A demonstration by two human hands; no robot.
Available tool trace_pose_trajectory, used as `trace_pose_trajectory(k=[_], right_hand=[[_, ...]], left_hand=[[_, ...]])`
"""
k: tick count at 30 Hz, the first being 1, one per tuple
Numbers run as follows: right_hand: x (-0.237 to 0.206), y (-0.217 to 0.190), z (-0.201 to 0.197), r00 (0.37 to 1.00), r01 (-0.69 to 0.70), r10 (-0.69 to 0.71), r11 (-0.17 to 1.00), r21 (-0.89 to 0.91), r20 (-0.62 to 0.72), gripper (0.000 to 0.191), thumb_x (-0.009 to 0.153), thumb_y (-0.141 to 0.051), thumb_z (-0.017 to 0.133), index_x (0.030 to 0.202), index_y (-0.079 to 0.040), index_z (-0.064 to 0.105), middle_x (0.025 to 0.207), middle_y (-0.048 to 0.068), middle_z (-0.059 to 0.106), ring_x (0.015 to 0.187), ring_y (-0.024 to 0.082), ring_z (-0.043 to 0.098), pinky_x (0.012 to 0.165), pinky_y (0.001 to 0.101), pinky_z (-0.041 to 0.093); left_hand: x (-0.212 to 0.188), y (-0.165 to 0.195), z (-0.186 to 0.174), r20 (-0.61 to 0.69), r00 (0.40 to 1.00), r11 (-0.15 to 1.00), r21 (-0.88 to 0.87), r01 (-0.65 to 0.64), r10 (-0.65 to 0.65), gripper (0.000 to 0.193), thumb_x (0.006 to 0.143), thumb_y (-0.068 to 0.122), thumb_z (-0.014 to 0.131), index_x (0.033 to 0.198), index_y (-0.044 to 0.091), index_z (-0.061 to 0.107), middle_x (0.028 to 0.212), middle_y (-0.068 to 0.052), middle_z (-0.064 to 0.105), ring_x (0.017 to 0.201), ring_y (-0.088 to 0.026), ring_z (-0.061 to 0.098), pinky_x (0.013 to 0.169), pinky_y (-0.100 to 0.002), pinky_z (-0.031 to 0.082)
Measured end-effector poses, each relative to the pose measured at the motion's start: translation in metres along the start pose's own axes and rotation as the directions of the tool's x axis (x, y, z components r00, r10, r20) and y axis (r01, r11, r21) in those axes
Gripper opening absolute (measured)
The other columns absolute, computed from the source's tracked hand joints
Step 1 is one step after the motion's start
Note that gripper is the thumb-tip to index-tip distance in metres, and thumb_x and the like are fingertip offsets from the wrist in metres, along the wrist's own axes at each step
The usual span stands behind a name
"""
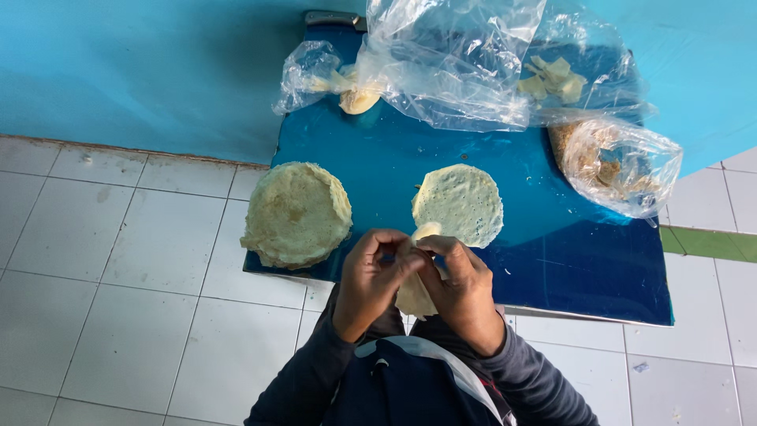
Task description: The person sits at a small blue table and peels thin sheets one at a time off a stack of round flat cakes, tearing each delicate layer free by hand and setting it on the table. Plastic bags holding more dough and a brown powder sit at the edge of the table.
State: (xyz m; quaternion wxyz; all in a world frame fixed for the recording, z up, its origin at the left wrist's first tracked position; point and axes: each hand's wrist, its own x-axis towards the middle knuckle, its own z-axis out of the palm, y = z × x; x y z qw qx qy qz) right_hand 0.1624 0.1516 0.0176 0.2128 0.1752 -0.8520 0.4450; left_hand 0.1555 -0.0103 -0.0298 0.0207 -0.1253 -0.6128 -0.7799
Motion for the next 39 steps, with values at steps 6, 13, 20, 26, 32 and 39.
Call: trace_pose_trajectory(k=[6,13,20,26,32,39], right_hand=[[0.003,0.021,0.0,0.982,-0.108,0.126,0.986,0.13,-0.137,0.025,0.094,0.001,0.076,0.113,-0.006,0.061,0.103,0.008,0.075,0.094,0.015,0.075,0.081,0.0271,0.059],[0.002,0.035,0.001,0.913,-0.401,0.38,0.765,0.503,0.149,0.02,0.1,-0.001,0.066,0.119,-0.002,0.061,0.104,0.007,0.07,0.094,0.008,0.068,0.08,0.024,0.057],[0.01,0.035,0.004,0.882,-0.469,0.441,0.78,0.414,0.168,0.017,0.097,-0.003,0.071,0.114,0.0,0.068,0.092,0.004,0.071,0.082,0.005,0.062,0.07,0.0209,0.051],[0.009,0.038,-0.001,0.874,-0.467,0.466,0.722,0.511,0.139,0.012,0.1,-0.002,0.07,0.112,0.0,0.068,0.091,0.002,0.069,0.08,0.006,0.059,0.066,0.0212,0.047],[0.003,0.031,-0.001,0.968,-0.249,0.198,0.83,0.499,0.153,0.016,0.099,-0.001,0.066,0.114,0.0,0.062,0.111,0.003,0.063,0.101,0.008,0.065,0.083,0.0243,0.058],[0.004,0.039,-0.002,0.891,-0.399,0.447,0.678,0.617,0.085,0.009,0.102,-0.004,0.065,0.11,-0.003,0.062,0.094,0.003,0.066,0.079,0.005,0.06,0.064,0.0206,0.05]], left_hand=[[0.014,-0.013,-0.006,-0.117,0.993,0.997,0.081,-0.015,0.025,0.013,0.103,0.01,0.069,0.108,0.002,0.06,0.096,-0.005,0.067,0.081,-0.005,0.061,0.072,-0.021,0.053],[0.012,-0.012,0.007,-0.116,0.992,0.998,0.014,-0.054,0.056,0.016,0.104,0.011,0.066,0.111,0.001,0.055,0.112,-0.009,0.069,0.098,-0.008,0.066,0.084,-0.023,0.056],[0.011,-0.018,0.013,-0.171,0.981,0.995,0.06,-0.086,0.095,0.025,0.104,0.008,0.064,0.126,0.001,0.055,0.111,-0.009,0.066,0.098,-0.009,0.066,0.086,-0.024,0.057],[0.01,-0.025,0.01,-0.154,0.988,0.991,-0.132,-0.014,-0.007,0.026,0.108,0.009,0.062,0.131,-0.002,0.058,0.115,-0.009,0.066,0.099,-0.01,0.064,0.087,-0.024,0.056],[0.018,-0.023,0.007,-0.008,0.996,0.985,-0.149,0.088,-0.09,0.035,0.099,0.014,0.068,0.13,0.001,0.058,0.111,-0.006,0.068,0.098,-0.009,0.066,0.084,-0.024,0.056],[0.018,-0.033,0.006,-0.189,0.977,0.976,-0.209,0.061,-0.101,0.021,0.107,0.018,0.07,0.114,-0.001,0.064,0.1,-0.006,0.065,0.089,-0.008,0.059,0.08,-0.023,0.051]])
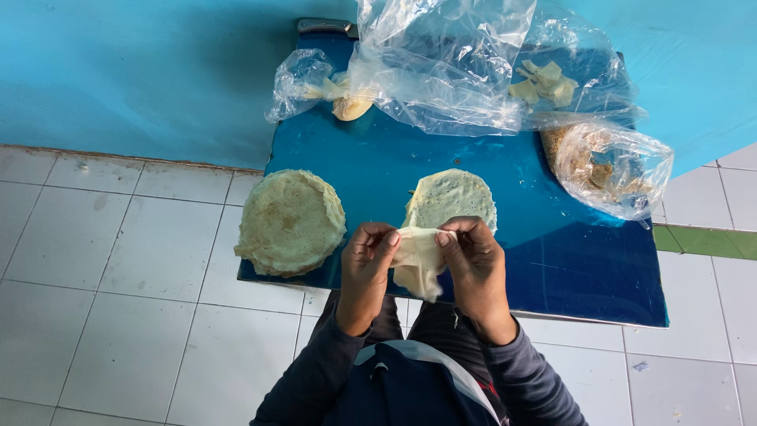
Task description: The person sits at a small blue table and peels thin sheets one at a time off a stack of round flat cakes, tearing each delicate layer free by hand and setting it on the table. Plastic bags holding more dough and a brown powder sit at the edge of the table.
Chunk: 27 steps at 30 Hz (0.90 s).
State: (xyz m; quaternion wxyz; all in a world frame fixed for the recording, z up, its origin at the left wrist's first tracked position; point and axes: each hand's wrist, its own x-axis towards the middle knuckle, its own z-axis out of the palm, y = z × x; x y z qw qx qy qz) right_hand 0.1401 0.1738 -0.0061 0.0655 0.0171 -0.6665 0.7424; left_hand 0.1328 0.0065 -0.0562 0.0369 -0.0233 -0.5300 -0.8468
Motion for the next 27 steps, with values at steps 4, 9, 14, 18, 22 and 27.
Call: trace_pose_trajectory(k=[4,9,14,18,22,27], right_hand=[[0.0,0.001,0.001,0.998,-0.07,0.069,0.989,0.134,0.015,0.011,0.102,-0.006,0.064,0.112,-0.002,0.06,0.096,0.004,0.065,0.08,0.005,0.059,0.064,0.0209,0.05],[-0.001,-0.002,0.004,0.984,-0.027,0.011,0.996,0.083,0.18,0.03,0.094,-0.005,0.071,0.119,-0.003,0.054,0.106,0.004,0.064,0.095,0.008,0.064,0.079,0.0234,0.055],[-0.001,0.0,0.01,0.992,0.068,-0.065,0.997,-0.02,0.108,0.039,0.089,-0.004,0.081,0.117,-0.005,0.054,0.101,0.002,0.065,0.092,0.007,0.066,0.076,0.0229,0.056],[-0.001,0.001,0.01,0.97,0.224,-0.242,0.88,-0.419,0.01,0.031,0.086,-0.003,0.085,0.108,-0.005,0.064,0.094,0.001,0.066,0.081,0.006,0.061,0.068,0.0226,0.052],[0.0,0.001,0.009,0.943,0.305,-0.332,0.847,-0.435,0.015,0.02,0.091,-0.001,0.079,0.105,-0.005,0.065,0.1,0.004,0.059,0.08,0.006,0.057,0.064,0.0231,0.05],[-0.004,-0.002,0.013,0.973,0.229,-0.231,0.939,-0.257,0.024,0.016,0.1,-0.003,0.068,0.112,-0.006,0.058,0.099,0.005,0.068,0.085,0.006,0.066,0.07,0.0236,0.053]], left_hand=[[-0.004,-0.003,0.005,0.02,1.0,0.998,-0.056,-0.012,0.013,0.019,0.107,0.019,0.064,0.115,0.002,0.06,0.105,-0.004,0.065,0.092,-0.006,0.059,0.081,-0.021,0.051],[-0.006,0.007,0.015,0.063,0.985,0.986,0.037,-0.164,0.161,0.022,0.107,0.016,0.066,0.121,0.003,0.057,0.105,-0.005,0.064,0.096,-0.008,0.062,0.084,-0.023,0.054],[-0.017,0.02,0.021,0.065,0.976,0.95,0.226,-0.217,0.207,0.034,0.106,0.015,0.062,0.136,0.001,0.055,0.115,-0.007,0.066,0.104,-0.01,0.067,0.09,-0.025,0.058],[-0.019,0.023,0.021,0.046,0.969,0.925,0.288,-0.247,0.245,0.036,0.108,0.013,0.059,0.142,0.002,0.055,0.12,-0.008,0.065,0.104,-0.01,0.064,0.089,-0.024,0.056],[-0.023,0.021,0.021,0.063,0.954,0.864,0.41,-0.291,0.292,0.033,0.111,0.013,0.056,0.143,0.003,0.058,0.12,-0.007,0.062,0.104,-0.01,0.063,0.09,-0.025,0.056],[-0.022,0.013,0.021,0.071,0.97,0.934,0.261,-0.244,0.234,0.028,0.113,0.017,0.05,0.136,0.002,0.057,0.128,-0.007,0.063,0.114,-0.011,0.064,0.097,-0.025,0.055]])
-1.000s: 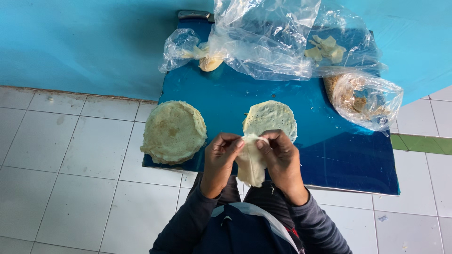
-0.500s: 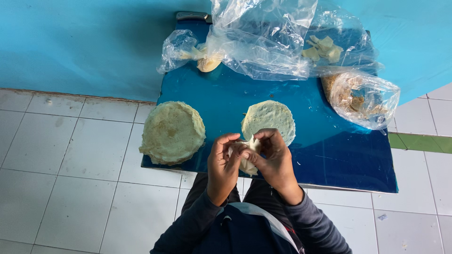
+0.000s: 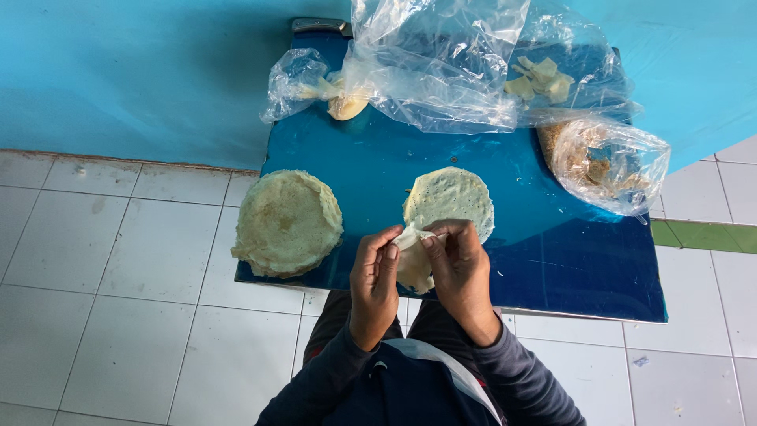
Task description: The person sits at a small blue table and peels thin sheets one at a time off a stack of round flat cakes, tearing each delicate layer free by hand and setting it on the table. Plastic bags holding more dough and a brown powder sit at the edge of the table.
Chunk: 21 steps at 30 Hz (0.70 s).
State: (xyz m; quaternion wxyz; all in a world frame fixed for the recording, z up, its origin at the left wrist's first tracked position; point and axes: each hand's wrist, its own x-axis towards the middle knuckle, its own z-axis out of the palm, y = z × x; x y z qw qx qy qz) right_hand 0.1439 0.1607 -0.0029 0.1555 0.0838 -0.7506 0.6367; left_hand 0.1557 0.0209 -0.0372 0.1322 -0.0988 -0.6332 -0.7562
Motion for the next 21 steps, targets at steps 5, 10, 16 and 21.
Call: trace_pose_trajectory(k=[5,10,16,21], right_hand=[[-0.007,-0.007,0.003,0.992,0.123,-0.112,0.956,-0.265,0.054,0.021,0.097,-0.003,0.072,0.115,-0.005,0.062,0.1,0.008,0.073,0.09,0.011,0.075,0.07,0.0255,0.057],[-0.007,-0.002,0.002,0.99,0.093,-0.125,0.937,-0.338,-0.073,0.016,0.099,-0.003,0.071,0.114,-0.007,0.067,0.094,0.005,0.071,0.076,0.009,0.062,0.064,0.0246,0.05],[-0.006,0.007,-0.003,0.994,-0.094,0.096,0.995,0.036,-0.054,0.016,0.104,-0.009,0.067,0.119,-0.004,0.065,0.094,0.002,0.068,0.077,0.004,0.062,0.065,0.0212,0.052],[-0.004,0.004,-0.004,0.96,-0.27,0.23,0.914,0.302,0.163,0.027,0.094,-0.012,0.069,0.117,-0.002,0.059,0.106,0.004,0.07,0.093,0.008,0.071,0.076,0.0242,0.06]], left_hand=[[0.003,-0.016,-0.005,0.114,0.985,0.947,-0.281,0.156,-0.128,0.03,0.103,0.015,0.068,0.125,0.002,0.053,0.107,-0.004,0.058,0.096,-0.005,0.056,0.083,-0.021,0.05],[0.003,-0.026,-0.009,0.0,0.983,0.965,-0.192,0.178,-0.181,0.02,0.101,0.013,0.072,0.109,0.004,0.055,0.089,-0.002,0.059,0.075,-0.003,0.052,0.065,-0.018,0.046],[0.002,-0.026,-0.007,-0.078,0.991,0.964,-0.252,0.081,-0.104,0.018,0.105,0.014,0.066,0.114,0.005,0.052,0.098,-0.003,0.06,0.086,-0.003,0.057,0.077,-0.019,0.052],[0.001,-0.026,-0.007,-0.061,0.995,0.973,-0.221,0.062,-0.077,0.02,0.105,0.013,0.066,0.115,0.005,0.05,0.101,-0.004,0.06,0.089,-0.005,0.06,0.077,-0.021,0.053]])
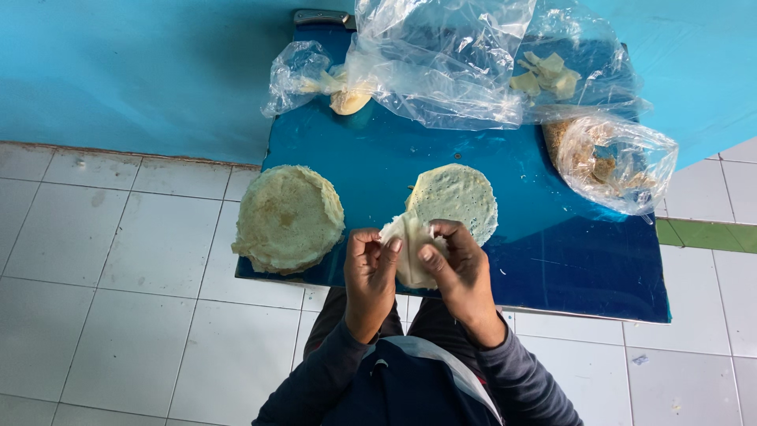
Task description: The person sits at a small blue table and peels thin sheets one at a time off a stack of round flat cakes, tearing each delicate layer free by hand and setting it on the table. Plastic bags holding more dough and a brown powder sit at the edge of the table.
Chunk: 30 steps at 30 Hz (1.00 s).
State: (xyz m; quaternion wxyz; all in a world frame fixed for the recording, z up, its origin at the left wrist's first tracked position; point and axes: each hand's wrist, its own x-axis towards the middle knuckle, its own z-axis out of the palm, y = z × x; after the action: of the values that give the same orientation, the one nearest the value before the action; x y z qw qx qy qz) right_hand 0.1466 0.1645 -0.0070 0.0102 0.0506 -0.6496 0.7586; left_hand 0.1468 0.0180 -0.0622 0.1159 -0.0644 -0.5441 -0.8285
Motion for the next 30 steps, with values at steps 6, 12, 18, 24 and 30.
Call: trace_pose_trajectory(k=[6,12,18,24,30], right_hand=[[0.005,0.006,-0.002,0.998,-0.056,0.053,0.985,0.161,0.026,0.021,0.096,-0.007,0.074,0.112,0.0,0.061,0.097,0.007,0.072,0.085,0.009,0.067,0.071,0.0247,0.055],[-0.003,0.011,-0.006,1.0,0.005,-0.003,0.997,-0.073,0.026,0.017,0.1,-0.007,0.072,0.115,-0.005,0.063,0.081,0.0,0.064,0.069,0.002,0.053,0.058,0.0191,0.042],[0.0,0.005,-0.003,0.989,0.118,-0.115,0.993,0.027,-0.09,0.012,0.101,-0.007,0.069,0.109,-0.005,0.06,0.096,0.001,0.068,0.086,0.006,0.064,0.074,0.022,0.052],[0.002,0.002,-0.005,0.981,0.125,-0.078,0.956,0.266,-0.179,0.011,0.102,-0.009,0.07,0.107,-0.006,0.06,0.098,0.004,0.068,0.091,0.009,0.065,0.082,0.0261,0.054],[-0.004,0.008,-0.009,0.984,0.114,-0.058,0.933,0.342,-0.171,0.012,0.104,-0.01,0.069,0.109,-0.007,0.059,0.1,0.005,0.068,0.094,0.011,0.065,0.084,0.0284,0.055]], left_hand=[[-0.004,0.009,0.005,0.019,1.0,0.998,0.067,0.01,-0.012,0.032,0.104,0.017,0.064,0.131,0.002,0.053,0.122,-0.009,0.065,0.104,-0.01,0.067,0.088,-0.024,0.058],[0.005,0.015,-0.003,0.14,0.958,0.962,-0.08,0.263,-0.25,0.044,0.097,0.024,0.073,0.131,0.003,0.055,0.114,-0.006,0.065,0.102,-0.008,0.065,0.087,-0.023,0.055],[0.003,0.005,0.0,-0.073,0.986,0.988,-0.058,0.146,-0.15,0.019,0.103,0.021,0.068,0.102,0.004,0.06,0.088,0.001,0.059,0.076,-0.004,0.051,0.067,-0.021,0.046],[-0.001,0.006,-0.002,-0.156,0.987,1.0,-0.013,0.024,-0.025,0.016,0.103,0.02,0.067,0.101,0.007,0.057,0.082,0.003,0.057,0.066,-0.002,0.047,0.054,-0.019,0.043],[0.003,0.011,-0.003,-0.144,0.99,0.999,0.039,0.015,-0.009,0.02,0.104,0.025,0.065,0.102,0.008,0.057,0.081,0.001,0.056,0.064,-0.002,0.046,0.053,-0.017,0.042]])
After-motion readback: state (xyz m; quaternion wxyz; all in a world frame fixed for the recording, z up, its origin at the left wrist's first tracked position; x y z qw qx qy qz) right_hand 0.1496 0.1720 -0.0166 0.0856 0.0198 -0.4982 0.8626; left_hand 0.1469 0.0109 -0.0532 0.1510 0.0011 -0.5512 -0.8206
